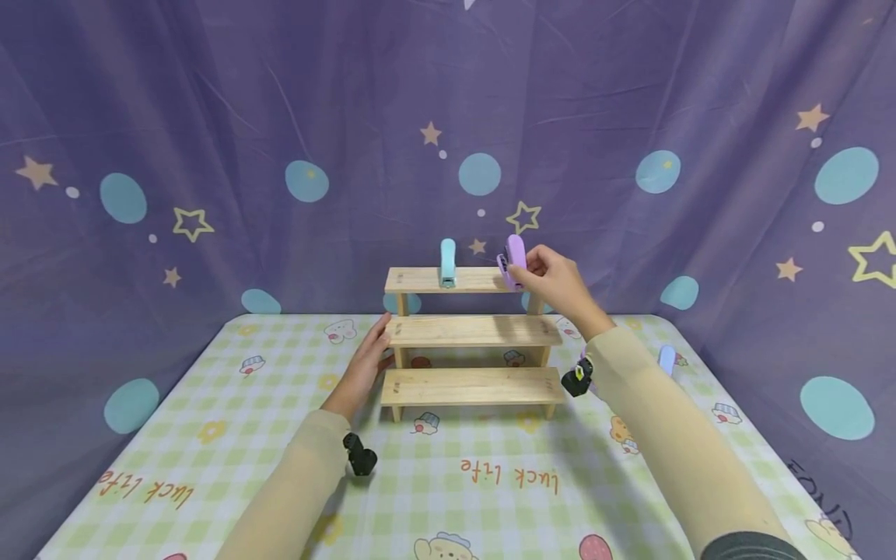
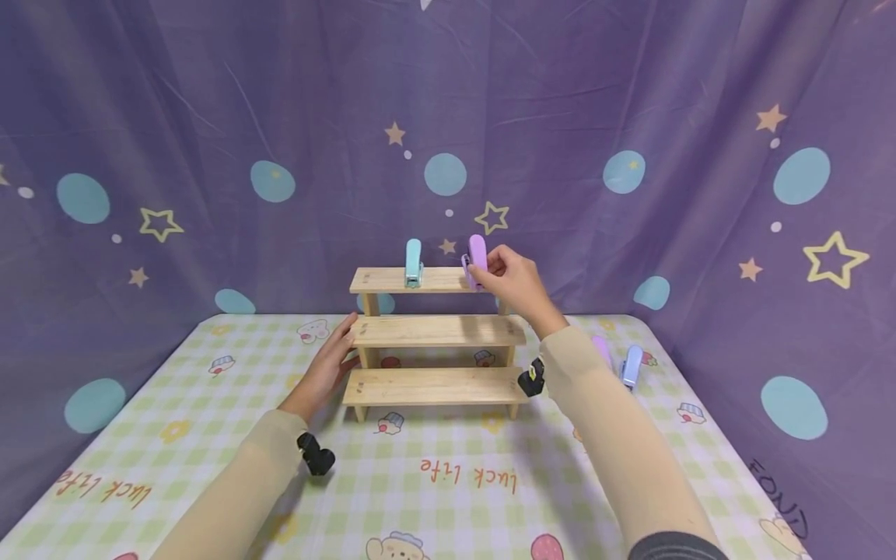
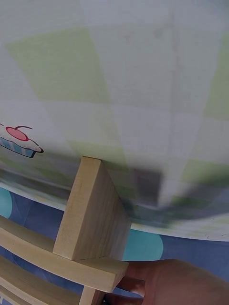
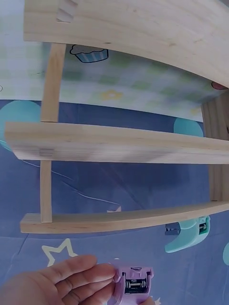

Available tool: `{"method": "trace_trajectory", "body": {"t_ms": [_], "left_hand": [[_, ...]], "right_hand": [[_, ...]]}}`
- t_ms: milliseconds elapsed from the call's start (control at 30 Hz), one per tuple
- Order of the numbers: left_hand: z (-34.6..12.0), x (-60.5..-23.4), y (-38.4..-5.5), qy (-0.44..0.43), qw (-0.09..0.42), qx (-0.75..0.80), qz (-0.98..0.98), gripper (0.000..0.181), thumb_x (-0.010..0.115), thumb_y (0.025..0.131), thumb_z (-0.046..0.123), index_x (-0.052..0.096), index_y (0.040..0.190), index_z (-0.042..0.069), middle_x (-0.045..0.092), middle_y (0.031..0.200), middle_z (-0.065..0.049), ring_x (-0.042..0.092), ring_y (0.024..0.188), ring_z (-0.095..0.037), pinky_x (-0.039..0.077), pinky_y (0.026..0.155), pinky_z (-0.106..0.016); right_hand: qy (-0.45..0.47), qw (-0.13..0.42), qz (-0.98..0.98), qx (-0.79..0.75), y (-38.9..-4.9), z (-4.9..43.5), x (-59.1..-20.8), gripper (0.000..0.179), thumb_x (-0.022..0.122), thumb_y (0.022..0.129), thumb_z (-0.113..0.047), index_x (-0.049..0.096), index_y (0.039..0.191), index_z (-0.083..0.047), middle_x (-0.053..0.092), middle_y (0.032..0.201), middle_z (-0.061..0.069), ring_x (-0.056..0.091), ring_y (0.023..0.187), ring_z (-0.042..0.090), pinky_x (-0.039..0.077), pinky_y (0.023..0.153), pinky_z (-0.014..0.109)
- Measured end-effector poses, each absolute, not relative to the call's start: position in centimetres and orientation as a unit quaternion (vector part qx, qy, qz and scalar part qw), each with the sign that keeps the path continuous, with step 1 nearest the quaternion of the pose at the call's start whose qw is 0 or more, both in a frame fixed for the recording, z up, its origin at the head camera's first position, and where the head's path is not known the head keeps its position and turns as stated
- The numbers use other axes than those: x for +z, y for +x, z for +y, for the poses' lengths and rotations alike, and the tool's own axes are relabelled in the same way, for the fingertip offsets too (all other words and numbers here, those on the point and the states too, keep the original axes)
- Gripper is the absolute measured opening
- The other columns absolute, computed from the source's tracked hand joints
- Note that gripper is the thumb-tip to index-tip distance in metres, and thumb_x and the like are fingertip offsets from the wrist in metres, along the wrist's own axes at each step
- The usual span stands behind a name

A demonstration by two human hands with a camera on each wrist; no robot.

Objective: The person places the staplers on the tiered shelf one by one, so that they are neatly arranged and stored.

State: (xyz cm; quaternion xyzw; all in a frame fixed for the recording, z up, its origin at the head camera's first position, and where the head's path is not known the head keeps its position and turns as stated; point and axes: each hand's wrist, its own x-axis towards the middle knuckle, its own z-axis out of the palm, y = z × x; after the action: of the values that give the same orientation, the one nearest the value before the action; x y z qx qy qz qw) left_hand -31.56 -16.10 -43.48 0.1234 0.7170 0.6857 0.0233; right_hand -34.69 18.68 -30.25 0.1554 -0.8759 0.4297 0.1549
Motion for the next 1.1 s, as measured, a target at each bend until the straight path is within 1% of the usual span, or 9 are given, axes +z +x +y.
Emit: {"method": "trace_trajectory", "body": {"t_ms": [233,533,833,1100], "left_hand": [[-16.1,-43.5,-31.5,0.121,0.022,0.687,0.717,0.056,0.037,0.11,0.04,0.018,0.162,0.03,0.012,0.166,0.0,0.019,0.15,-0.023,0.023,0.119,-0.05],[-16.1,-43.6,-31.5,0.124,0.021,0.686,0.716,0.057,0.035,0.111,0.039,0.016,0.163,0.027,0.01,0.167,-0.003,0.017,0.15,-0.027,0.021,0.119,-0.053],[-16.0,-43.4,-31.3,0.114,0.021,0.684,0.72,0.055,0.035,0.111,0.039,0.017,0.162,0.031,0.011,0.166,-0.001,0.018,0.15,-0.026,0.023,0.119,-0.051],[-16.0,-43.2,-31.3,0.11,0.023,0.686,0.718,0.055,0.035,0.111,0.038,0.018,0.162,0.031,0.013,0.166,-0.001,0.019,0.149,-0.025,0.024,0.118,-0.051]], "right_hand": [[0.144,0.148,-0.877,0.433,-35.6,18.0,-30.4,0.038,0.07,0.093,-0.044,0.062,0.1,-0.007,0.066,0.095,0.008,0.06,0.087,0.021,0.05,0.075,0.034],[0.12,0.133,-0.881,0.438,-36.8,17.4,-31.0,0.043,0.069,0.093,-0.049,0.062,0.102,-0.007,0.065,0.099,0.009,0.059,0.092,0.023,0.049,0.081,0.037],[0.119,0.131,-0.879,0.442,-37.1,15.9,-30.8,0.037,0.07,0.093,-0.041,0.061,0.099,-0.005,0.064,0.096,0.009,0.057,0.088,0.023,0.048,0.075,0.034],[0.105,0.125,-0.884,0.439,-37.4,15.0,-31.0,0.038,0.069,0.094,-0.042,0.06,0.1,-0.006,0.062,0.095,0.009,0.055,0.085,0.022,0.047,0.072,0.033]]}}
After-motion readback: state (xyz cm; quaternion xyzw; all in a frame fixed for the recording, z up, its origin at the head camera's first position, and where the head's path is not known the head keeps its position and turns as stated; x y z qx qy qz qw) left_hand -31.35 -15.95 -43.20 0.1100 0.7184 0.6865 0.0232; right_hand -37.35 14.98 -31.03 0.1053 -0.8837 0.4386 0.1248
